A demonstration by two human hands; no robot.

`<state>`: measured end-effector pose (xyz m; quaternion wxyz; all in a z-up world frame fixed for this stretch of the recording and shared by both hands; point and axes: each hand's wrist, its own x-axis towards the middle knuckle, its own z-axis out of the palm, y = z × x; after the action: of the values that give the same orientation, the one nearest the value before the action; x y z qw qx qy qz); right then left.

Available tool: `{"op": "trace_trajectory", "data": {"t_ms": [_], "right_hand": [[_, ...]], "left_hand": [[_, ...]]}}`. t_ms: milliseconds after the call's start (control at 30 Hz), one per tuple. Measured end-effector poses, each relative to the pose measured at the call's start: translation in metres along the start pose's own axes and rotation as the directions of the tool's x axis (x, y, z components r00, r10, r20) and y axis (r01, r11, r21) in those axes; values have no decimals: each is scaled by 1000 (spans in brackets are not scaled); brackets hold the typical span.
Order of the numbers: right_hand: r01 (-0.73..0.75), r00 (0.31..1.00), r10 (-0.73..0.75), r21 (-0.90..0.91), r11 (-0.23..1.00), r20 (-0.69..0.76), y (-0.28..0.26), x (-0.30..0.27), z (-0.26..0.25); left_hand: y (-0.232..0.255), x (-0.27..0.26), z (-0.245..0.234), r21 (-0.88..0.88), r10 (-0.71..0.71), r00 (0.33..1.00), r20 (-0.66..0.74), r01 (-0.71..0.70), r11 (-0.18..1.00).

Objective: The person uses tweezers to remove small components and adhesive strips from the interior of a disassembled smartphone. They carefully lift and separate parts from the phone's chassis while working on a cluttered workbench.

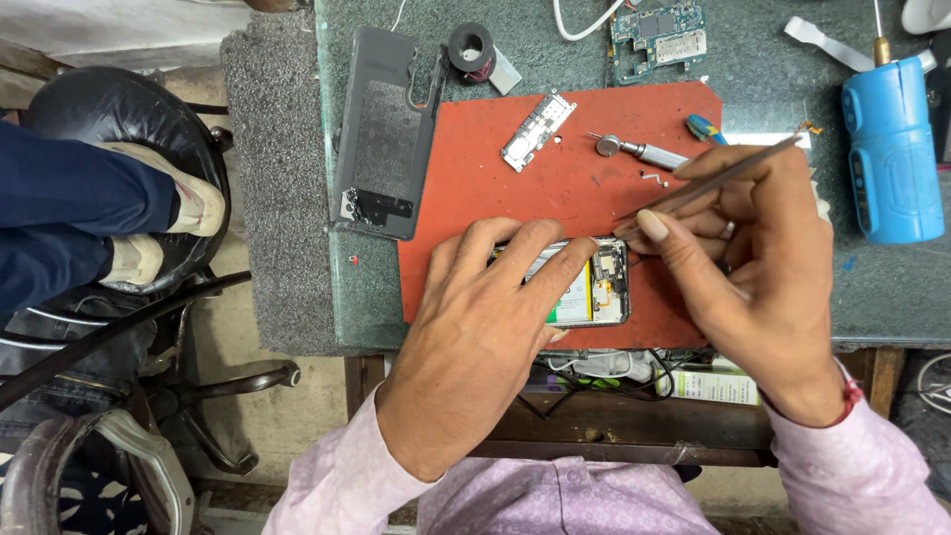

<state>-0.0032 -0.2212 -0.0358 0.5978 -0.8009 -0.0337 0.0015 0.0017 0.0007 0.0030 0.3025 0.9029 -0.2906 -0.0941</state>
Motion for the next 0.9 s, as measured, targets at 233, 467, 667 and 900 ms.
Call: {"op": "trace_trajectory", "data": {"t_ms": [233, 467, 667, 900], "right_hand": [[-34, 999, 31, 66, 997, 42, 4, 8, -4], [-132, 991, 128, 112, 985, 43, 1, 12, -4], [-144, 989, 137, 149, 978, 54, 3, 9, -5], [-15, 997, 24, 109, 994, -80, 5, -13, -2]], "left_hand": [[-1, -1, 2, -19, -5, 1000, -5, 5, 1000], [-3, -1, 2, -20, 8, 1000, 7, -8, 1000], [-5, -1, 3, -22, 21, 1000, 16, -21, 1000], [-6, -2, 3, -27, 22, 1000, 15, -21, 999]]}}
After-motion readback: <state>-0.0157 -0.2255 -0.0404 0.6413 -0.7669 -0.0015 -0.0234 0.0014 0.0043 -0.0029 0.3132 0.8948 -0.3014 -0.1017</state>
